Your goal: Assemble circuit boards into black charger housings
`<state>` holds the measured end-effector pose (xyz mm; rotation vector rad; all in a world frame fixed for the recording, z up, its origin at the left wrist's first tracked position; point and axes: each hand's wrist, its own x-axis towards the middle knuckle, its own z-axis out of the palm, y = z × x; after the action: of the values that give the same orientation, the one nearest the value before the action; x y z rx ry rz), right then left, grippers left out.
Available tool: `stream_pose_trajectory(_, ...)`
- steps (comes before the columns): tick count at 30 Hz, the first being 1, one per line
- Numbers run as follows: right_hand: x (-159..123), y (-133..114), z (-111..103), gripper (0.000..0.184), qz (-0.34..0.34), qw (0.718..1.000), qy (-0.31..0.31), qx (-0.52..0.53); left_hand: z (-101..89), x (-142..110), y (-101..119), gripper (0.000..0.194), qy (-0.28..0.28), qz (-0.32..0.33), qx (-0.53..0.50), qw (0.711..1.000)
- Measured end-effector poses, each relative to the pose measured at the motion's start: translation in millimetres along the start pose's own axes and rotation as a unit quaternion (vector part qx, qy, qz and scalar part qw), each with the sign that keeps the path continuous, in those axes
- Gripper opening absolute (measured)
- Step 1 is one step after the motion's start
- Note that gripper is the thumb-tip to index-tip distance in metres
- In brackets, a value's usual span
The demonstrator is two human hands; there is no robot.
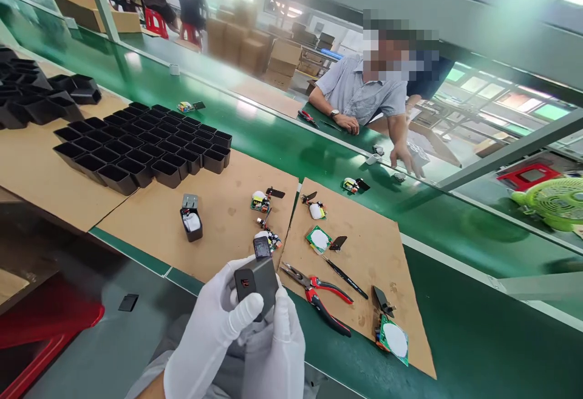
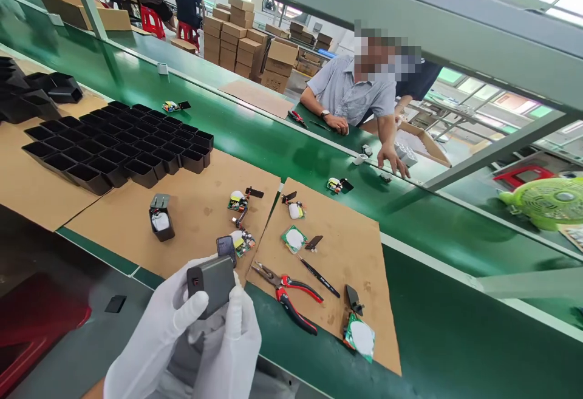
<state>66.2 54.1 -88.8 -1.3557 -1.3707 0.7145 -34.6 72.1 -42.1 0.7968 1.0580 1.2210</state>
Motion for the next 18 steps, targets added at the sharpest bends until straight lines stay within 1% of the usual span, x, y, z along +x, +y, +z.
stream_pose_trajectory(2,-2.7,-14.2,-4.9,0.043,0.087,0.995,0.053,0.015,0.2,-0.4,0.8,0.071,0.016,-0.003,-0.034,0.999)
stream_pose_trajectory(3,-2.0,-18.8,-11.4,0.043,0.132,0.988,0.079,0.02,-0.5,-1.0,0.1,0.068,0.026,-0.002,-0.039,0.999)
stream_pose_trajectory(4,0.9,-20.6,-21.3,0.045,0.16,0.982,0.102,0.008,-1.4,-1.9,-1.2,0.065,0.034,-0.005,-0.039,0.999)
stream_pose_trajectory(5,6.3,-19.1,-34.8,0.048,0.173,0.977,0.122,-0.025,-2.4,-2.9,-2.9,0.062,0.046,-0.01,-0.032,0.998)
stream_pose_trajectory(6,14.4,-14.4,-51.8,0.048,0.148,0.975,0.138,-0.088,-3.6,-3.9,-4.9,0.06,0.058,-0.018,-0.019,0.998)
stream_pose_trajectory(7,24.7,-7.4,-71.8,0.046,0.095,0.966,0.15,-0.187,-5.0,-4.8,-6.9,0.058,0.066,-0.024,-0.001,0.998)
stream_pose_trajectory(8,36.7,1.2,-93.5,0.045,0.033,0.937,0.153,-0.312,-6.4,-5.6,-8.8,0.056,0.074,-0.026,0.019,0.997)
stream_pose_trajectory(9,49.8,10.2,-115.4,0.048,-0.044,0.892,0.143,-0.426,-7.9,-6.2,-10.4,0.055,0.078,-0.024,0.04,0.996)
stream_pose_trajectory(10,63.3,18.9,-135.5,0.05,-0.062,0.876,0.124,-0.462,-9.1,-6.8,-11.7,0.055,0.079,-0.017,0.06,0.995)
stream_pose_trajectory(11,76.6,26.6,-152.4,0.049,-0.071,0.871,0.095,-0.476,-9.9,-7.4,-12.5,0.055,0.075,-0.012,0.078,0.994)
stream_pose_trajectory(12,89.1,33.2,-165.0,0.045,-0.08,0.87,0.063,-0.483,-10.0,-8.1,-12.9,0.055,0.068,-0.008,0.091,0.993)
stream_pose_trajectory(13,100.6,38.8,-172.8,0.04,-0.086,0.867,0.029,-0.491,-9.3,-9.1,-13.0,0.056,0.061,-0.004,0.1,0.993)
stream_pose_trajectory(14,110.6,43.4,-176.4,0.035,-0.086,0.865,-0.005,-0.494,-8.0,-10.3,-12.7,0.056,0.052,-0.004,0.102,0.993)
stream_pose_trajectory(16,125.9,50.4,-175.0,0.027,-0.081,0.863,-0.06,-0.496,-3.9,-13.2,-11.3,0.057,0.036,-0.008,0.091,0.995)
stream_pose_trajectory(18,134.3,54.6,-170.2,0.021,-0.069,0.864,-0.09,-0.491,0.2,-16.3,-9.2,0.056,0.029,-0.014,0.084,0.996)
